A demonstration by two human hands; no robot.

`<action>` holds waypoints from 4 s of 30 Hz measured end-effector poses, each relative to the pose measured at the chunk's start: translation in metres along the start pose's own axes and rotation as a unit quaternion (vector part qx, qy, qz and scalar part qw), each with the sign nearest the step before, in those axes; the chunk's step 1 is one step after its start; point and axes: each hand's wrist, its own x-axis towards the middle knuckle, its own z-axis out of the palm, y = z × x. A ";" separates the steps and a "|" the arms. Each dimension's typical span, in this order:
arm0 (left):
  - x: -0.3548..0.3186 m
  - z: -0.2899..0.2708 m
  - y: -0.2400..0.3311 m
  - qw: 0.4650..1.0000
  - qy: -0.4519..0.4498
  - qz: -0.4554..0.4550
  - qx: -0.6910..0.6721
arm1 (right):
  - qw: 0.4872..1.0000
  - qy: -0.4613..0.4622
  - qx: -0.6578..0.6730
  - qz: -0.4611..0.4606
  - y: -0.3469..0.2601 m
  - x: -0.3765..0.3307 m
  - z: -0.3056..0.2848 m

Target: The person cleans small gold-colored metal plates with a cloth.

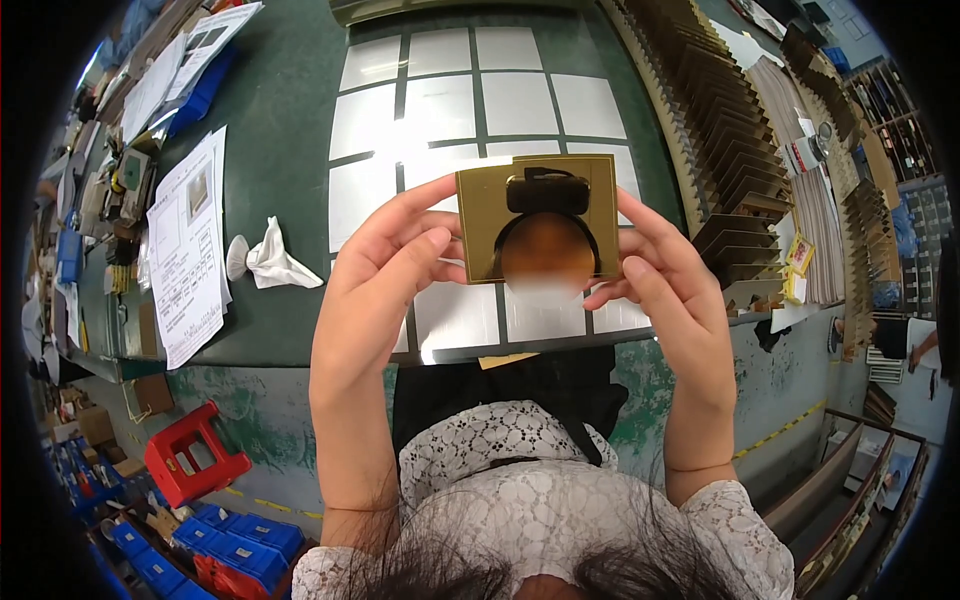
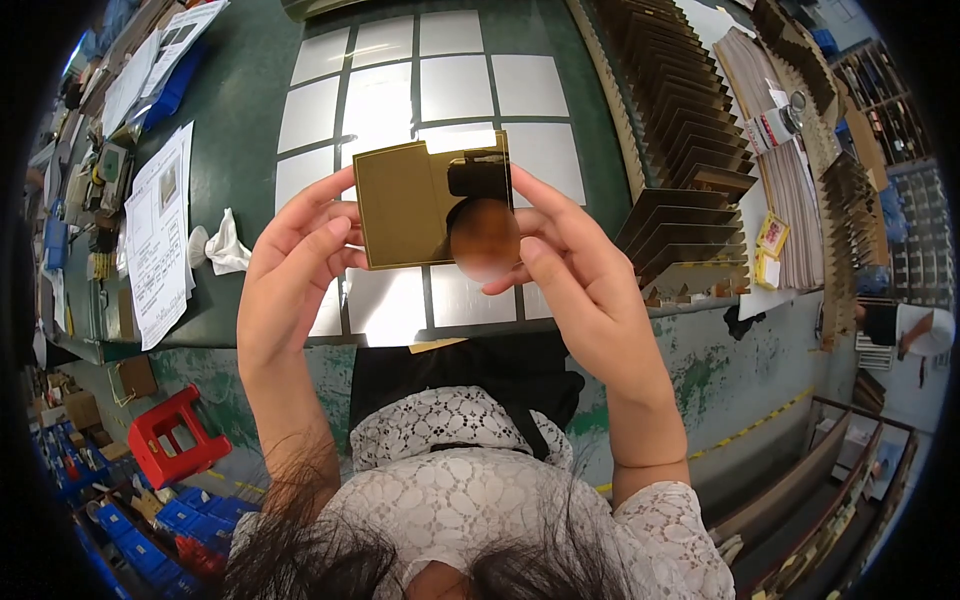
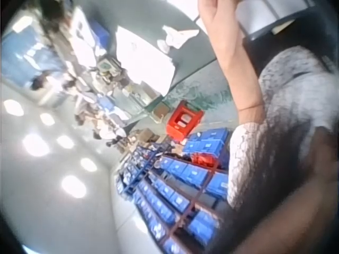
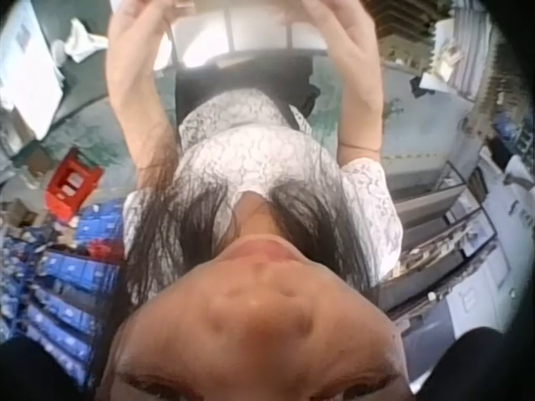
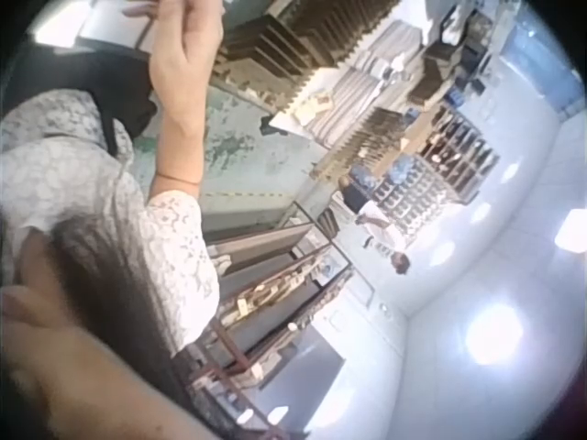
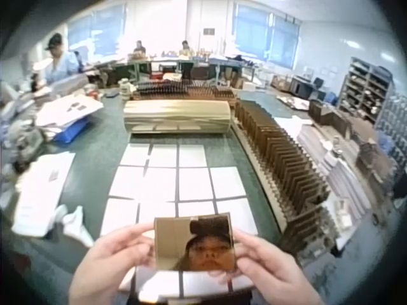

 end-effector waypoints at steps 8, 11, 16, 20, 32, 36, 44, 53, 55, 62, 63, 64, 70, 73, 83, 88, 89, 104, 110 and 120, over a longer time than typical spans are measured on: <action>0.004 -0.002 0.000 0.999 0.026 -0.011 -0.017 | 1.000 -0.005 0.023 0.011 0.004 0.001 -0.003; 0.003 -0.008 0.004 1.000 0.010 -0.014 -0.015 | 1.000 -0.001 0.014 0.020 0.003 0.000 -0.006; 0.001 -0.011 0.012 0.998 0.007 -0.040 0.042 | 0.998 -0.024 0.028 0.048 0.006 0.000 -0.006; -0.003 -0.015 0.015 0.995 0.001 -0.080 0.066 | 0.998 -0.029 0.023 0.046 0.007 -0.001 -0.006; 0.021 -0.006 0.039 0.984 0.025 -0.021 0.177 | 0.883 0.179 -0.389 -0.192 -0.034 -0.014 -0.068; 0.052 0.020 0.041 0.972 -0.003 0.006 0.236 | 0.763 0.156 -0.605 -0.167 -0.034 -0.014 -0.102; 0.106 0.064 0.020 0.953 -0.130 0.035 0.271 | 0.739 0.106 -0.643 -0.169 -0.023 -0.005 -0.125; 0.131 0.088 0.006 0.899 -0.244 0.109 0.348 | 0.733 0.135 -0.637 -0.196 -0.014 -0.015 -0.130; 0.133 0.097 0.005 0.888 -0.262 0.128 0.356 | 0.729 0.143 -0.642 -0.193 -0.011 -0.018 -0.131; 0.139 0.117 -0.008 0.875 -0.302 0.116 0.360 | 0.729 0.139 -0.633 -0.220 -0.003 -0.021 -0.137; 0.139 0.121 -0.009 0.875 -0.304 0.115 0.358 | 0.727 0.136 -0.635 -0.222 -0.004 -0.021 -0.139; 0.137 0.124 -0.010 0.874 -0.302 0.109 0.364 | 0.726 0.133 -0.637 -0.224 -0.005 -0.021 -0.140; 0.132 0.135 -0.019 0.851 -0.316 0.147 0.394 | 0.731 0.140 -0.634 -0.212 -0.005 -0.023 -0.139; 0.128 0.135 -0.019 0.838 -0.336 0.162 0.398 | 0.731 0.144 -0.634 -0.207 -0.005 -0.022 -0.138; 0.126 0.133 -0.012 0.854 -0.338 0.059 0.391 | 0.744 0.122 -0.626 -0.198 -0.006 -0.009 -0.139; 0.131 0.143 -0.006 0.860 -0.278 0.124 0.410 | 0.749 0.197 -0.588 -0.235 -0.012 -0.013 -0.155; 0.134 0.147 -0.005 0.855 -0.281 0.131 0.415 | 0.743 0.265 -0.572 -0.224 -0.011 -0.013 -0.159; 0.145 0.202 -0.019 0.795 -0.243 0.197 0.520 | 0.919 0.277 -0.279 -0.002 0.007 -0.024 -0.206; 0.145 0.204 -0.018 0.821 -0.251 0.168 0.485 | 0.910 0.275 -0.310 -0.023 0.005 -0.025 -0.201; 0.130 0.220 0.057 0.713 -0.206 0.454 0.494 | 0.870 0.341 -0.299 -0.193 -0.056 -0.016 -0.180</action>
